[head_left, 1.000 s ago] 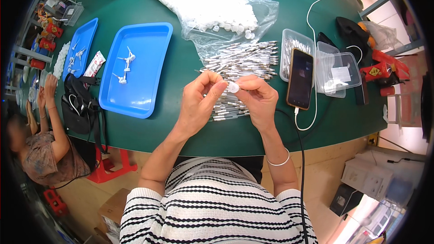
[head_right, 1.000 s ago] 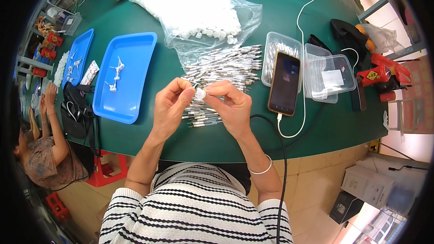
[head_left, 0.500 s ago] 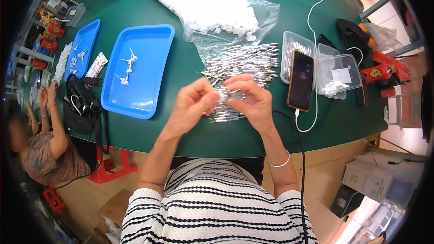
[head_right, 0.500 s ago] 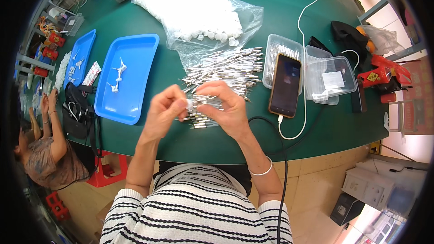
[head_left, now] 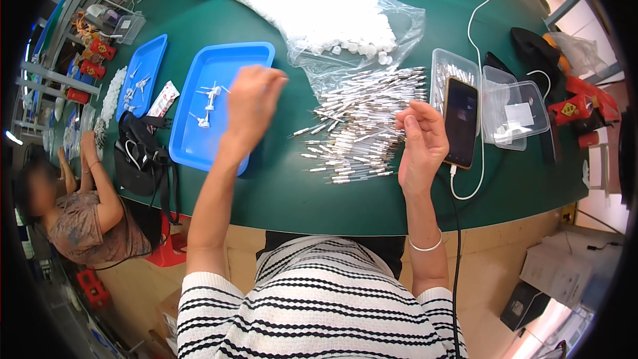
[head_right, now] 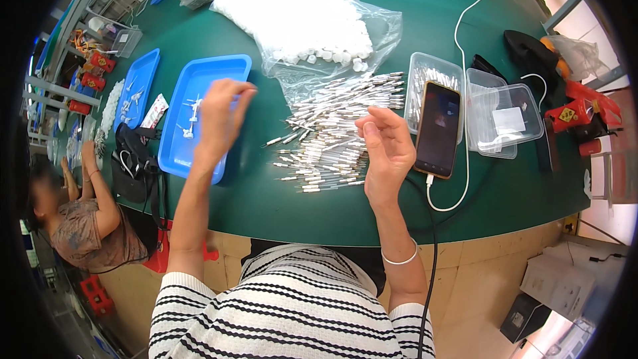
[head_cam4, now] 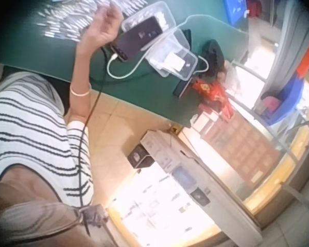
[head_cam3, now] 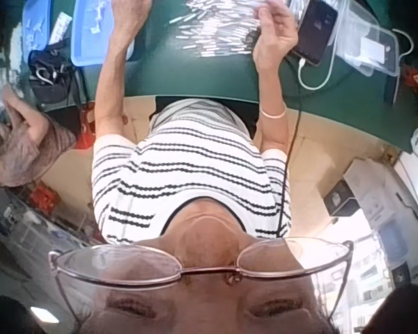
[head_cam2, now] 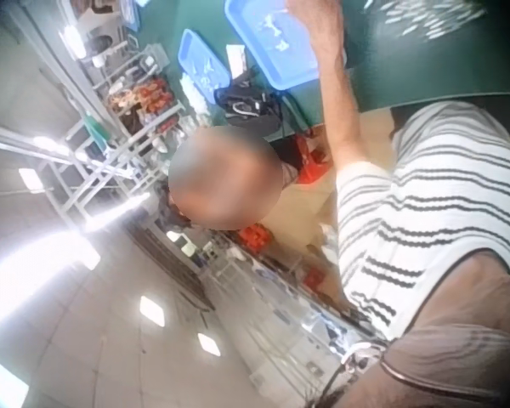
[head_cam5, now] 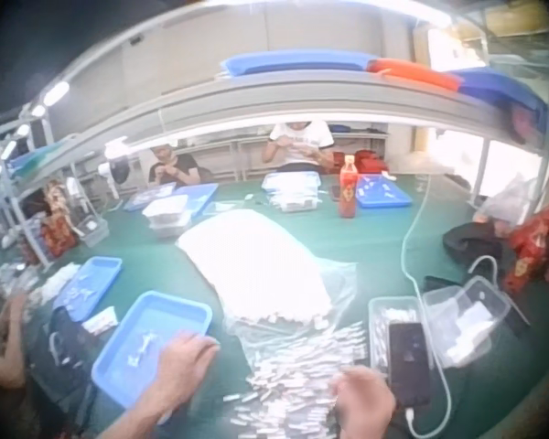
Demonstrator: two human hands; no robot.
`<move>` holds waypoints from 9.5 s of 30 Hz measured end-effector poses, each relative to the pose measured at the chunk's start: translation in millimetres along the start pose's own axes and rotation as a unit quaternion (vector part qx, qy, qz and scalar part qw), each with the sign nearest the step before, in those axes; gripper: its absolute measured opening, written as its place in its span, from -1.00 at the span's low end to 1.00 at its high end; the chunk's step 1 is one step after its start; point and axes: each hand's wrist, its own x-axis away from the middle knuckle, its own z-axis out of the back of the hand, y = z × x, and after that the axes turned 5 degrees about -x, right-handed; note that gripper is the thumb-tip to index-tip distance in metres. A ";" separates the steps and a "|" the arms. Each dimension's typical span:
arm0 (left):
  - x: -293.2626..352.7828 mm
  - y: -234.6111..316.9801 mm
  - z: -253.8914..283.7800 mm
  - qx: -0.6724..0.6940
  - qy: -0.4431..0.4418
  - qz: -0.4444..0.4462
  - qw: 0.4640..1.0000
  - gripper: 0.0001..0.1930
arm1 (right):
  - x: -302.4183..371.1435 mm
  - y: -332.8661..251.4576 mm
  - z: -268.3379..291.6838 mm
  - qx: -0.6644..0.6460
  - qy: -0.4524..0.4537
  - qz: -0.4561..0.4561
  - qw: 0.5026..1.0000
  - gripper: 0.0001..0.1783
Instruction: The person sits at a green workbench and repeatedly assembles small white plastic caps onto silver metal rods. They pick up a rod, attach a cap, and place the finished unit into a blue tray.
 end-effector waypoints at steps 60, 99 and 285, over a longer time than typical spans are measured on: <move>-12.8 93.8 -27.7 0.607 -0.235 0.248 0.718 -0.86 | -0.5 3.3 2.3 -0.086 -0.002 -0.108 0.990 -0.74; 30.5 108.8 -32.0 0.697 -0.182 0.355 0.595 -0.82 | 6.1 21.0 1.8 -0.080 -0.020 -0.160 0.984 -0.82; 36.0 96.8 -45.8 0.713 -0.204 0.376 0.556 -0.72 | -0.2 -2.2 -8.2 0.238 -0.082 0.099 0.963 -0.89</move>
